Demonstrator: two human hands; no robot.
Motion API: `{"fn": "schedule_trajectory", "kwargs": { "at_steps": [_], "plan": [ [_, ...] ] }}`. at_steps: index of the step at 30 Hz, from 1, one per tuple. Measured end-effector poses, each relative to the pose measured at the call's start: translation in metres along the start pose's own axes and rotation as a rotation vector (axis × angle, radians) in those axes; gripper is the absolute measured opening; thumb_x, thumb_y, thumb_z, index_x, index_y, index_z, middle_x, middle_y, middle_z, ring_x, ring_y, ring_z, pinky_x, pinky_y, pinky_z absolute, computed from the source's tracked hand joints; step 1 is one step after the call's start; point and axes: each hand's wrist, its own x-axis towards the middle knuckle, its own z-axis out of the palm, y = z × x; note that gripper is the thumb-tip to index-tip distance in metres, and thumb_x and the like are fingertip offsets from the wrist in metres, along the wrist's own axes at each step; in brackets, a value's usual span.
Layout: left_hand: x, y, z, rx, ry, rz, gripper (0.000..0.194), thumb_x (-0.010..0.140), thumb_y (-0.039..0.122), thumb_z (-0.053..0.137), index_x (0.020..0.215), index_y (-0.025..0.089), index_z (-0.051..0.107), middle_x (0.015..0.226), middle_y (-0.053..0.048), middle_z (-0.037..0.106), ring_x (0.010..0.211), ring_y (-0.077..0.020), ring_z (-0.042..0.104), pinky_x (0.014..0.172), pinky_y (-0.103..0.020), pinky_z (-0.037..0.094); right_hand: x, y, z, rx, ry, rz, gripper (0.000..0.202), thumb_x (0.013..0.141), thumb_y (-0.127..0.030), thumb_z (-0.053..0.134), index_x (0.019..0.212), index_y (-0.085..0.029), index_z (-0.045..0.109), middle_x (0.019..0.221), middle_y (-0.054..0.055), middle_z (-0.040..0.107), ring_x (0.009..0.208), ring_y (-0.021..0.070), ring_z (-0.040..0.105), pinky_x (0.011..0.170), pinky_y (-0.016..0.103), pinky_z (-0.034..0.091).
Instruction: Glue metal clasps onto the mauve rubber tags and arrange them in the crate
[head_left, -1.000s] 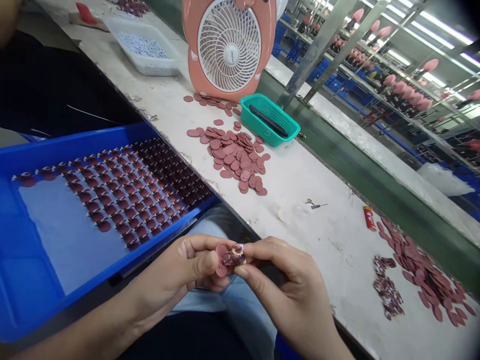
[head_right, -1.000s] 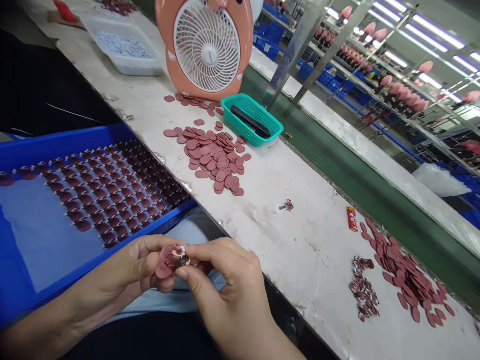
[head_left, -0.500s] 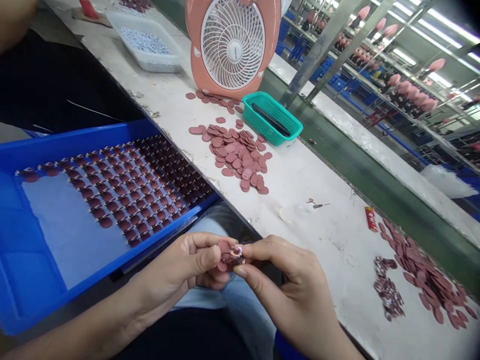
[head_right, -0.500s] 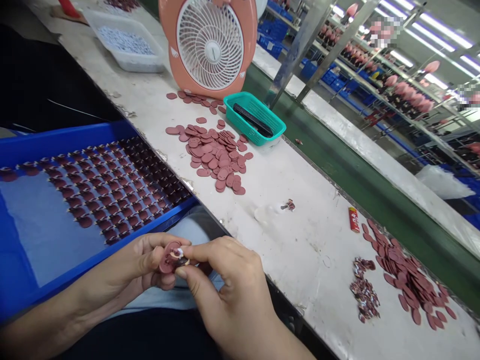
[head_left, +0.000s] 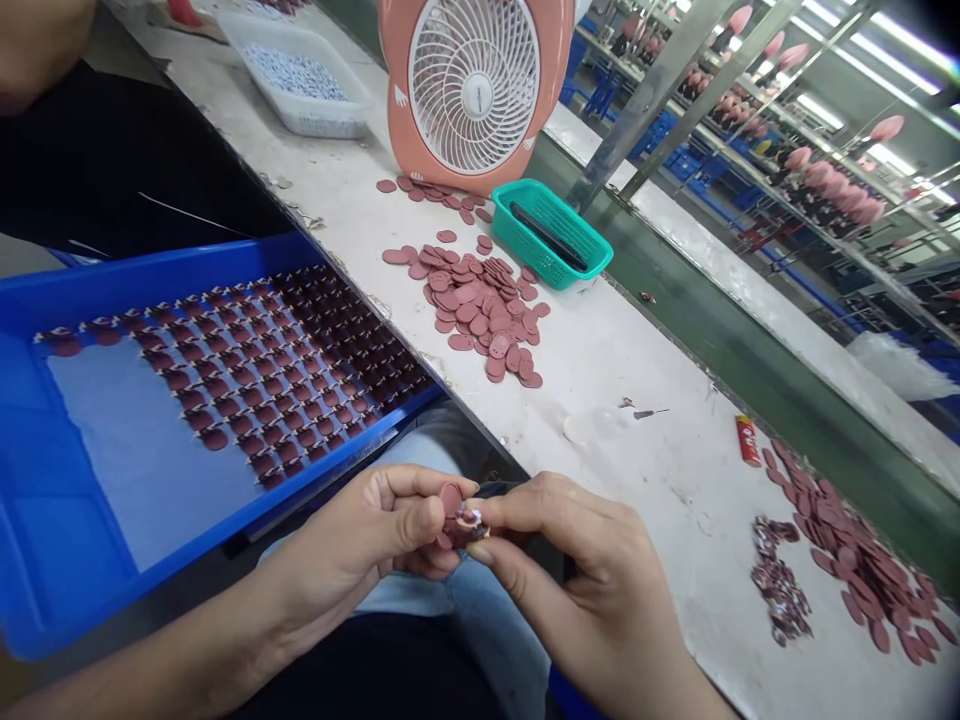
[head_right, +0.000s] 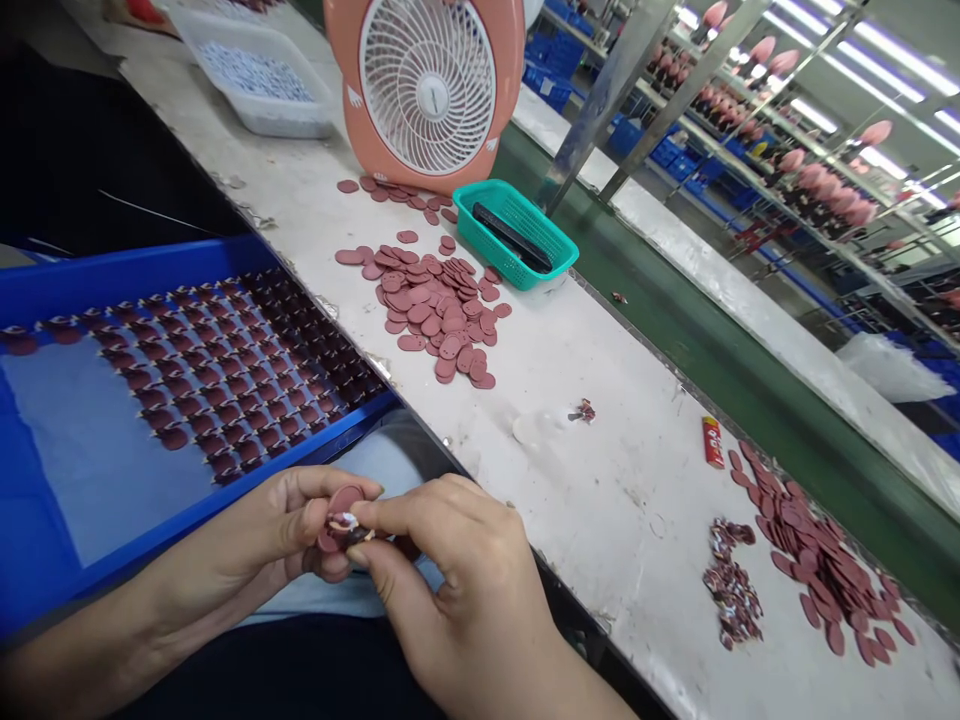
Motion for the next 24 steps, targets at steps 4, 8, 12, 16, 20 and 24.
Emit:
{"fn": "schedule_trajectory", "kwargs": {
  "at_steps": [4, 8, 12, 16, 20, 24],
  "plan": [
    [-0.0021, 0.0001, -0.0005, 0.021, -0.022, 0.013, 0.04, 0.059, 0.044, 0.1, 0.086, 0.019, 0.085, 0.071, -0.005, 0.078, 0.059, -0.0115, 0.07, 0.059, -0.016, 0.057, 0.0002, -0.0009, 0.0013, -0.006, -0.002, 0.0, 0.015, 0.087, -0.008, 0.075, 0.097, -0.019, 0.074, 0.081, -0.001, 0.077, 0.07, 0.0097, 0.071, 0.066, 0.018, 0.056],
    [-0.0017, -0.0015, -0.0026, 0.011, -0.005, 0.017, 0.04, 0.058, 0.044, 0.1, 0.085, 0.019, 0.085, 0.069, -0.004, 0.076, 0.057, -0.0108, 0.069, 0.058, -0.015, 0.056, 0.0018, -0.0001, 0.0032, 0.008, 0.013, 0.006, 0.014, 0.087, -0.008, 0.074, 0.096, -0.019, 0.074, 0.079, -0.002, 0.077, 0.069, 0.0091, 0.071, 0.065, 0.017, 0.056],
    [0.0003, -0.0028, -0.0035, 0.009, -0.002, 0.02, 0.039, 0.06, 0.044, 0.099, 0.086, 0.019, 0.084, 0.069, -0.003, 0.076, 0.057, -0.0096, 0.067, 0.058, -0.015, 0.055, 0.0028, 0.0014, 0.0044, 0.027, 0.007, 0.042, 0.013, 0.085, -0.007, 0.075, 0.092, -0.018, 0.074, 0.076, -0.003, 0.075, 0.067, 0.0069, 0.069, 0.065, 0.014, 0.055],
    [0.0007, -0.0028, -0.0046, 0.016, -0.009, 0.019, 0.038, 0.063, 0.045, 0.098, 0.088, 0.019, 0.084, 0.069, -0.002, 0.075, 0.058, -0.0088, 0.066, 0.06, -0.015, 0.055, 0.0026, 0.0024, 0.0047, 0.07, -0.005, 0.091, 0.012, 0.084, -0.007, 0.075, 0.091, -0.016, 0.075, 0.076, -0.002, 0.075, 0.067, 0.006, 0.068, 0.065, 0.014, 0.055],
    [0.001, -0.0032, -0.0048, 0.013, 0.002, 0.019, 0.039, 0.064, 0.045, 0.098, 0.089, 0.018, 0.084, 0.075, -0.003, 0.076, 0.061, -0.0105, 0.067, 0.061, -0.017, 0.055, 0.0021, 0.003, 0.005, 0.076, -0.014, 0.085, 0.012, 0.085, -0.007, 0.075, 0.092, -0.016, 0.075, 0.076, -0.002, 0.074, 0.067, 0.0063, 0.068, 0.065, 0.014, 0.055],
    [0.0003, -0.0044, -0.0046, 0.015, 0.021, 0.018, 0.042, 0.063, 0.045, 0.098, 0.09, 0.017, 0.083, 0.074, -0.004, 0.075, 0.062, -0.0115, 0.066, 0.061, -0.019, 0.055, 0.0017, 0.0036, 0.0054, 0.077, -0.014, 0.094, 0.013, 0.085, -0.007, 0.075, 0.092, -0.018, 0.075, 0.076, -0.002, 0.075, 0.066, 0.0067, 0.068, 0.065, 0.015, 0.055]
  ]
}}
